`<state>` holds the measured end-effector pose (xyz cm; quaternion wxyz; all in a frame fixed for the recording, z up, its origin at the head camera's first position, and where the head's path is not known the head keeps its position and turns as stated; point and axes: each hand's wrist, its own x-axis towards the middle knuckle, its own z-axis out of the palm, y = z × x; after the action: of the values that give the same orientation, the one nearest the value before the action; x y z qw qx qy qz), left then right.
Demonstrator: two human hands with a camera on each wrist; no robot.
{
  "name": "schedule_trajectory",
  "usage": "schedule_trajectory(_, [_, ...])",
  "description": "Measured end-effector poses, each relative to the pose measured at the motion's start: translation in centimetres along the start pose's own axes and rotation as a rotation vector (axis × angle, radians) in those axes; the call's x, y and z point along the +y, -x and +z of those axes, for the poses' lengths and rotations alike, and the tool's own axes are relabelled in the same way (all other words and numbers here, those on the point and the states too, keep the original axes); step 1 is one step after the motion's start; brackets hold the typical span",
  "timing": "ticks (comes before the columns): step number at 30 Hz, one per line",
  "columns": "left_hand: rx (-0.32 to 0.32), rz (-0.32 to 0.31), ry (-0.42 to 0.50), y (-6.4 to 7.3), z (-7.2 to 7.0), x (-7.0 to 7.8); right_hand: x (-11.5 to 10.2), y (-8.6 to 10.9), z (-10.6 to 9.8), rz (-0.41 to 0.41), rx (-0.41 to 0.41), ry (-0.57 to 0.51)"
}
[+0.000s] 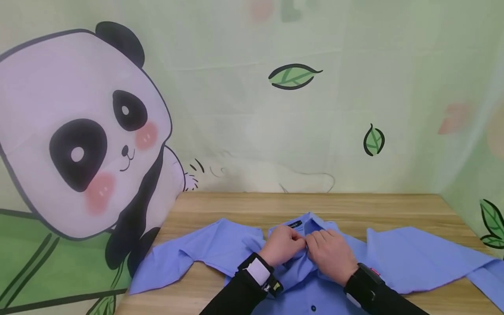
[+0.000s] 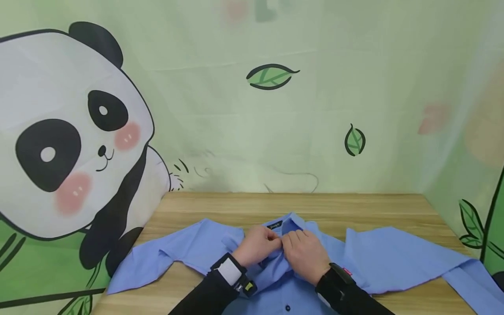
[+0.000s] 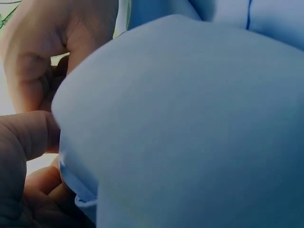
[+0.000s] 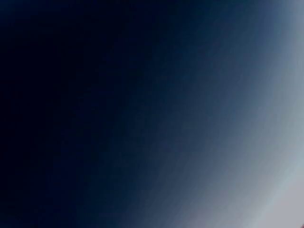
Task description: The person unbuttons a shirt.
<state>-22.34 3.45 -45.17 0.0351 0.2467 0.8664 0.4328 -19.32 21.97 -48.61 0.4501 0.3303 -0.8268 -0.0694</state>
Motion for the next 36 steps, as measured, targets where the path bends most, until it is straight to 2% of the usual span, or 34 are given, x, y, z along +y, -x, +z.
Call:
schedule_trajectory(4, [0.009, 0.01, -0.042, -0.2, 0.1, 0.0, -0.3, 0.2, 0.2, 0.034, -0.009, 0.002])
schedule_trajectory(10, [-0.036, 0.019, -0.065, -0.3, -0.2, -0.4, -0.3, 0.3, 0.3, -0.044, 0.037, -0.003])
schedule_trajectory(12, [-0.044, 0.018, -0.051, -0.2, -0.1, -0.5, -0.3, 0.4, 0.4, -0.03, 0.03, -0.013])
schedule_trajectory(13, [-0.048, 0.016, -0.045, -0.2, 0.0, -0.5, -0.3, 0.4, 0.3, 0.002, 0.016, -0.03])
schedule_trajectory(15, [-0.047, 0.018, -0.044, -0.2, 0.2, -0.6, -0.5, 0.3, 0.2, 0.114, -0.044, -0.091])
schedule_trajectory(17, [-0.039, 0.015, -0.046, -0.2, 0.5, -0.6, -0.8, 0.1, -0.2, 0.279, -0.153, -0.212])
schedule_trajectory(21, [-0.01, 0.032, -0.092, -0.2, 1.0, -0.6, -0.4, -0.8, -1.0, 0.701, -0.428, -0.628])
schedule_trajectory(23, [0.017, 0.072, -0.138, -0.2, 1.1, -0.7, 0.3, -1.2, -1.2, 0.869, -0.51, -0.833])
schedule_trajectory(24, [0.03, 0.093, -0.16, -0.2, 1.1, -0.7, 0.7, -1.3, -1.3, 0.925, -0.537, -0.915])
schedule_trajectory(26, [0.053, 0.138, -0.195, -0.1, 1.1, -0.8, 1.4, -1.4, -1.4, 0.982, -0.561, -1.032])
schedule_trajectory(28, [0.065, 0.168, -0.214, -0.1, 1.1, -1.0, 1.9, -1.3, -1.6, 0.988, -0.571, -1.095])
schedule_trajectory(31, [0.067, 0.196, -0.234, 0.0, 1.0, -1.2, 2.2, -1.1, -1.8, 1.001, -0.587, -1.142])
schedule_trajectory(34, [0.072, 0.207, -0.206, 0.0, 1.0, -1.4, 2.1, -0.9, -1.7, 1.077, -0.601, -1.161])
schedule_trajectory(36, [0.112, 0.19, -0.165, 0.0, 0.8, -1.6, 2.0, -0.8, -1.6, 1.153, -0.564, -1.123])
